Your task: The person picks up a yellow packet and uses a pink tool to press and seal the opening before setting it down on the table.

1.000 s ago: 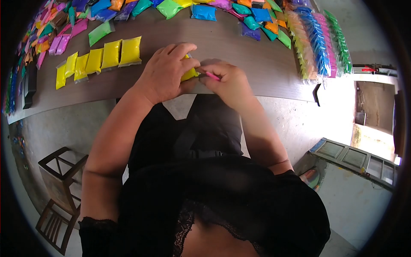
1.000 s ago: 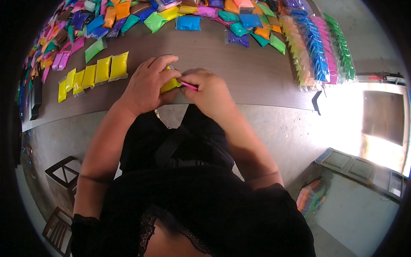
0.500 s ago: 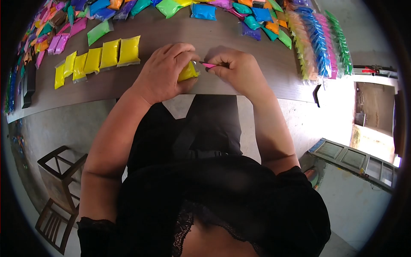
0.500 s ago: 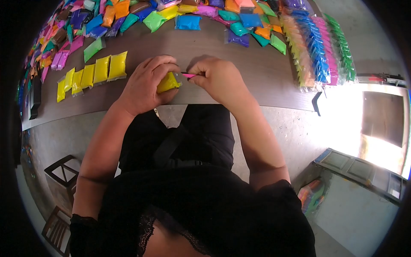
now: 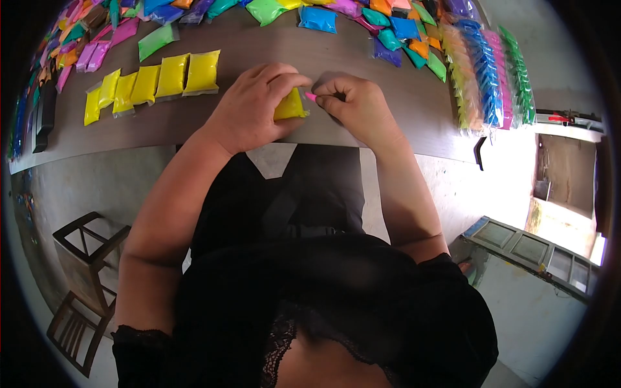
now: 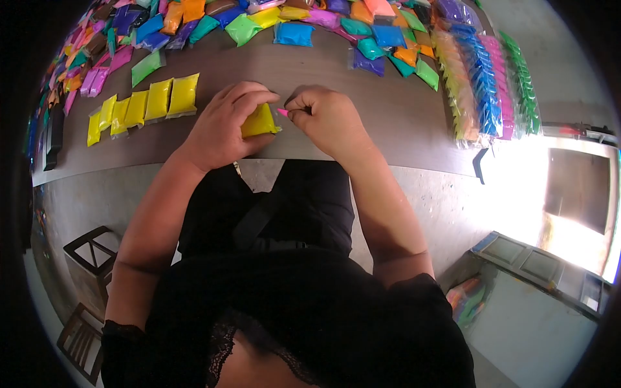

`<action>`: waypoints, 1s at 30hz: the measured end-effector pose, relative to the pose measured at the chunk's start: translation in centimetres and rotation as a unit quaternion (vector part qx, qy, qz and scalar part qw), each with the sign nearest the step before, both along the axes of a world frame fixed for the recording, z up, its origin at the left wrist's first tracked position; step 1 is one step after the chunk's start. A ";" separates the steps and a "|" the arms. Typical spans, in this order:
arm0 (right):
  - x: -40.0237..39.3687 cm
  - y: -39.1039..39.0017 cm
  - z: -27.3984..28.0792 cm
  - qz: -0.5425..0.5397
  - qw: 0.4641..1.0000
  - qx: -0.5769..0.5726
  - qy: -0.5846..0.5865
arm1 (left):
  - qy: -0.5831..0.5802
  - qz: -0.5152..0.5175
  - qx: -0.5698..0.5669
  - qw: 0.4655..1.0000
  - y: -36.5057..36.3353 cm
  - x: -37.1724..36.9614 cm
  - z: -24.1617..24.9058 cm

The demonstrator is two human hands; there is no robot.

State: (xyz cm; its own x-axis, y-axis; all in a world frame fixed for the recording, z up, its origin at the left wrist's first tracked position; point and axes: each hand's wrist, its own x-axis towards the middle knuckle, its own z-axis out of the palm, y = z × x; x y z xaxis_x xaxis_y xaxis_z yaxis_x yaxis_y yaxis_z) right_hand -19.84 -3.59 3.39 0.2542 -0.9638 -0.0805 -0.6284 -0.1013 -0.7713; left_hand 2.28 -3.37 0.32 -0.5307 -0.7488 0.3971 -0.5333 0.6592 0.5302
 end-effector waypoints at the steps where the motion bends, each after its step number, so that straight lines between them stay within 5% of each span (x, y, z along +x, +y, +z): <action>1: 0.0 0.0 -0.1 0.004 1.000 -0.007 -0.003 | 0.000 0.001 0.000 1.000 0.0 0.0 0.0; 19: -0.3 0.3 -0.6 0.049 0.997 -0.053 -0.016 | 0.003 -0.010 -0.050 0.999 -0.1 0.1 -0.8; 30: -0.2 0.4 -0.3 0.071 0.992 -0.096 0.034 | -0.116 -0.021 -0.075 0.990 1.5 0.6 0.6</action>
